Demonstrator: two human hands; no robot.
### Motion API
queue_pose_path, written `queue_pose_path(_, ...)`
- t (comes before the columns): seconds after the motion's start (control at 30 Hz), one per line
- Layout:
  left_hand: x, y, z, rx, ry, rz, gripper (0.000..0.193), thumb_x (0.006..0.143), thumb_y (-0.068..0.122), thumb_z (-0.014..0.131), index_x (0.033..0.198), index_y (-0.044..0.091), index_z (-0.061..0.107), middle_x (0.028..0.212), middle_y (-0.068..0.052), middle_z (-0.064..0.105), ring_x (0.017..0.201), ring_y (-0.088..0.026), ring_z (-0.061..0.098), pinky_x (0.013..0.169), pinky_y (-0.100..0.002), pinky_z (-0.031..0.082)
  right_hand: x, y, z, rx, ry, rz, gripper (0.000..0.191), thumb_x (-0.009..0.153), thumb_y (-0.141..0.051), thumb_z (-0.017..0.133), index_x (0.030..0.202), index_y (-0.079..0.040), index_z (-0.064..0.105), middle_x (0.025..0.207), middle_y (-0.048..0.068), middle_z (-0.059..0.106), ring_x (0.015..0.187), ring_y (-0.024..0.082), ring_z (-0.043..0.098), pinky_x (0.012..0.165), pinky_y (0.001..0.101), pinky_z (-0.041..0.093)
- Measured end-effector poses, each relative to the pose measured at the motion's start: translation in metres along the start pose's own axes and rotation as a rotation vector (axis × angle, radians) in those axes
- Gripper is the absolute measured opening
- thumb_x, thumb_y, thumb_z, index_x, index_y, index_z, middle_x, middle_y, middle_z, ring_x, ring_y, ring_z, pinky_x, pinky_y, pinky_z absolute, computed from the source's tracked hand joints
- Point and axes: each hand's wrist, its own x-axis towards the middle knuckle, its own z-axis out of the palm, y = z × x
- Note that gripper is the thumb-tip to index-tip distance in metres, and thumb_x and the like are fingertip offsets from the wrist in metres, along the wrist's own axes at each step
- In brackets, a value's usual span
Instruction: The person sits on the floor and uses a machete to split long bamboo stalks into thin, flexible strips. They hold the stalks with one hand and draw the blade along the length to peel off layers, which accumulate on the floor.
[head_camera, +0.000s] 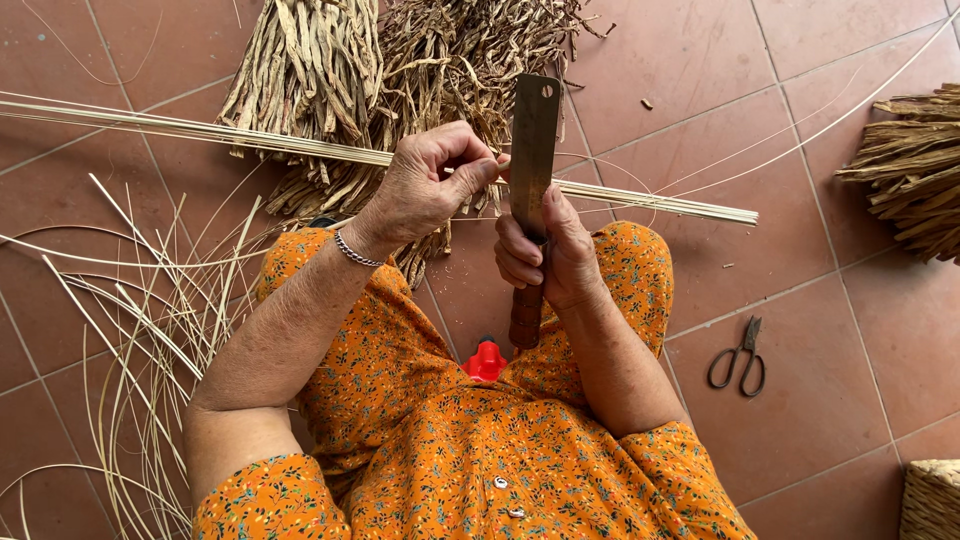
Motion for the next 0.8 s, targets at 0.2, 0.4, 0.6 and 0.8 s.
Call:
queue_pose_path(0.2, -0.002, 0.004, 0.000, 0.069, 0.006, 0.018, 0.018, 0.102, 0.017, 0.074, 0.091, 0.003, 0.071, 0.081, 0.004, 0.060, 0.069, -0.001, 0.051, 0.057, -0.022, 0.044, 0.000, 0.004, -0.005, 0.011, -0.007, 0.010, 0.054, 0.112, -0.055, 0.046, 0.155, -0.022, 0.046, 0.062, -0.004, 0.036, 0.043, 0.009, 0.031, 0.045, 0.0288, 0.031)
queue_pose_path(0.4, -0.004, 0.004, 0.001, 0.082, 0.010, 0.040, 0.017, 0.102, 0.015, 0.075, 0.091, 0.002, 0.071, 0.082, 0.003, 0.061, 0.070, -0.001, 0.052, 0.058, -0.022, 0.044, -0.002, 0.008, -0.014, 0.132, -0.015, 0.068, 0.052, 0.112, -0.057, 0.042, 0.153, -0.025, 0.047, 0.062, -0.005, 0.037, 0.043, 0.009, 0.031, 0.044, 0.0288, 0.030)
queue_pose_path(0.6, -0.003, -0.004, 0.001, 0.080, -0.003, 0.066, 0.014, 0.102, 0.013, 0.074, 0.094, 0.002, 0.069, 0.085, 0.003, 0.063, 0.071, -0.001, 0.054, 0.059, -0.021, 0.047, 0.000, 0.011, -0.025, 0.260, -0.133, 0.092, 0.048, 0.114, -0.057, 0.038, 0.150, -0.028, 0.051, 0.062, -0.006, 0.038, 0.041, 0.007, 0.032, 0.042, 0.0254, 0.028)
queue_pose_path(0.8, -0.003, -0.006, 0.005, 0.066, -0.010, 0.055, 0.014, 0.102, 0.013, 0.074, 0.093, 0.003, 0.069, 0.084, 0.003, 0.062, 0.071, -0.001, 0.053, 0.058, -0.021, 0.045, -0.002, 0.014, -0.028, 0.234, -0.089, 0.082, 0.048, 0.113, -0.058, 0.038, 0.146, -0.026, 0.053, 0.062, -0.006, 0.039, 0.041, 0.008, 0.032, 0.043, 0.0263, 0.028)
